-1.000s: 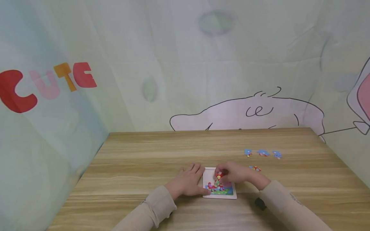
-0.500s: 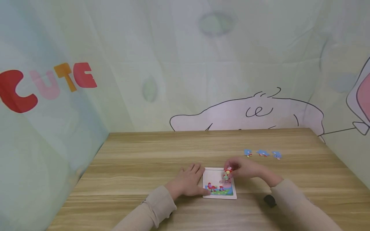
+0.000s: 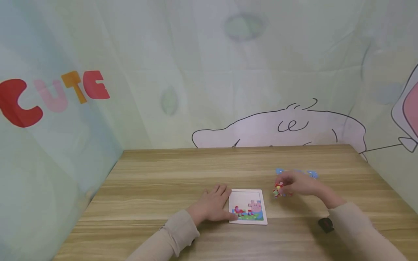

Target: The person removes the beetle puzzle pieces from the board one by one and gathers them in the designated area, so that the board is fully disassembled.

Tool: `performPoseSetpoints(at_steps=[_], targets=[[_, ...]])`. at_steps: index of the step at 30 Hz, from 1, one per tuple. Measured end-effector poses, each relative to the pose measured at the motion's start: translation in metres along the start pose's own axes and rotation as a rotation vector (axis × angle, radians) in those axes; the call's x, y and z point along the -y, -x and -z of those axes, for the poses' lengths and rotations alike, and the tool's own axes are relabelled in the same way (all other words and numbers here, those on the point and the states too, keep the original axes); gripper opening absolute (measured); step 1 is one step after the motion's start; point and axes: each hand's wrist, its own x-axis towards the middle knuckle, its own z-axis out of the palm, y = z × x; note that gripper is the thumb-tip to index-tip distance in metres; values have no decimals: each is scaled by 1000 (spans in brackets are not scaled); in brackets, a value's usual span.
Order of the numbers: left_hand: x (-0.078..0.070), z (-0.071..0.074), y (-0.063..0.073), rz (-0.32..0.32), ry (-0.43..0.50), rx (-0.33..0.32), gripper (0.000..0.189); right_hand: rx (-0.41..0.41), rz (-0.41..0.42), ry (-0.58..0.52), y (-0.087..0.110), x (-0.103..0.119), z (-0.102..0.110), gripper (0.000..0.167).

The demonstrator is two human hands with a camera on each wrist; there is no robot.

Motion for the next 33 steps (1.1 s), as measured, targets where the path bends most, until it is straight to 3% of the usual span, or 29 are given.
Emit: performPoseSetpoints(at_steps=[7,15,24,33], targets=[[0,0,-1,2,1,-8,95,-31,32,28,13,-16,18,8],[0,0,-1,1,-1,-13,95,-49,-69,138,26,-30,33,15],[0,0,-1,2,14,-14,95,-43,-214,120,36,-42,41,20],[0,-1,0,3,4,-9,95,-17,-260,55,39,-55,43,21]])
